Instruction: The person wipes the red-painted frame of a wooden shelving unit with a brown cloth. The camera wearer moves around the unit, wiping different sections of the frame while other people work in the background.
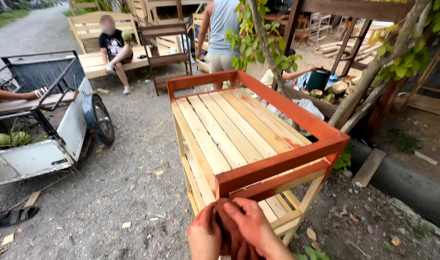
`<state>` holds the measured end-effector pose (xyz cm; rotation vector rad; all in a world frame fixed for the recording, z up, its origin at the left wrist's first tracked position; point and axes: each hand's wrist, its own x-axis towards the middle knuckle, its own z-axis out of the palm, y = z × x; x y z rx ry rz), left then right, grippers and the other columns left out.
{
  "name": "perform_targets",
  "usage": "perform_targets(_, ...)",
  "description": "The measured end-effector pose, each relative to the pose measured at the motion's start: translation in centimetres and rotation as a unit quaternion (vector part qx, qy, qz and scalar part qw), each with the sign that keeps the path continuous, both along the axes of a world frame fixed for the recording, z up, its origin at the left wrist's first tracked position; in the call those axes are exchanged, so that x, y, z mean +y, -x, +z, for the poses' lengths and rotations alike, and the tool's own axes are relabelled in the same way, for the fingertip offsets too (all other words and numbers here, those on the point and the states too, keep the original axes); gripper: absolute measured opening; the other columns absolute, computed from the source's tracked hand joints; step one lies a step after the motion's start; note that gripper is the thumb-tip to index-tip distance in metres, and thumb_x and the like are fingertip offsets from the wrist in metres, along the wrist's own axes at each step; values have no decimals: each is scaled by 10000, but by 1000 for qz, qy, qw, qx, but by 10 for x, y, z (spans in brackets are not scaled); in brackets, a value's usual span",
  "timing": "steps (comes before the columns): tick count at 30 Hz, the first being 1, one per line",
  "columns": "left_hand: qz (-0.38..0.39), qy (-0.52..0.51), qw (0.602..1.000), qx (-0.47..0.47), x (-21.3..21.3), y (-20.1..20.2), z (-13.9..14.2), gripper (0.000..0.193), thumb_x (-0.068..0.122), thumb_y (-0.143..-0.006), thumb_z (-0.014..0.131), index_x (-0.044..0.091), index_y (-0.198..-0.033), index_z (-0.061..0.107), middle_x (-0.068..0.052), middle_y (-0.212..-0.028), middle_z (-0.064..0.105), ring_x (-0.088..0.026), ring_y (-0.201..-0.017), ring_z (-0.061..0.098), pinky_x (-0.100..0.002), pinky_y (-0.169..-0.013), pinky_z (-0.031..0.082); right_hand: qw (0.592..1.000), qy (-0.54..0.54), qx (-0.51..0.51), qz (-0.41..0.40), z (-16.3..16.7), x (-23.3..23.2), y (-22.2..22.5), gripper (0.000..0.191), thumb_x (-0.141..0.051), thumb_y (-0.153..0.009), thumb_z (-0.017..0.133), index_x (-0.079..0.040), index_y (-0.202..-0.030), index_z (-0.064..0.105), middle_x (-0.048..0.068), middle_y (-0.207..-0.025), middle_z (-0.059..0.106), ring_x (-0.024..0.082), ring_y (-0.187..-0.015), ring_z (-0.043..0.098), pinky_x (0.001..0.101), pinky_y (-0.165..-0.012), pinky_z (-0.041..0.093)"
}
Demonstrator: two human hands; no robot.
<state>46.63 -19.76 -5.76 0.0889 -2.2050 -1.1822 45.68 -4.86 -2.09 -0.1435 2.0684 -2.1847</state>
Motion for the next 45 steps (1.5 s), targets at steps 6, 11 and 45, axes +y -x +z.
perform_targets(6, -104, -76, 975, -179, 4, -30, 40, 230, 314, -831, 754, 136, -973, 791, -103, -827, 800, -231, -737, 780, -347, -674, 586, 948, 312, -47, 36, -8, 31, -12, 418, -338, -975, 564, 43, -1107, 674, 143, -1030, 745, 250, -942, 695, 388, -852, 535)
perform_targets(11, -179, -195, 951, -158, 20, -37, 25, 179, 223, -837, 755, 61, -911, 774, -64, -824, 796, -142, -699, 767, -315, -620, 592, 878, 478, -36, 0, -14, 57, -25, 724, -528, -968, 471, 71, -1373, 500, 260, -1333, 628, 392, -1227, 606, 535, -1067, 419)
perform_targets(45, -161, -248, 938, -182, 84, -21, -22, 158, 57, -862, 691, 37, -1002, 763, -78, -857, 795, -137, -687, 790, -260, -556, 622, 798, -208, 348, -446, -92, 37, 11, 359, -52, -787, 811, 24, -1107, 666, 202, -1136, 533, 368, -1017, 607, 424, -862, 538)
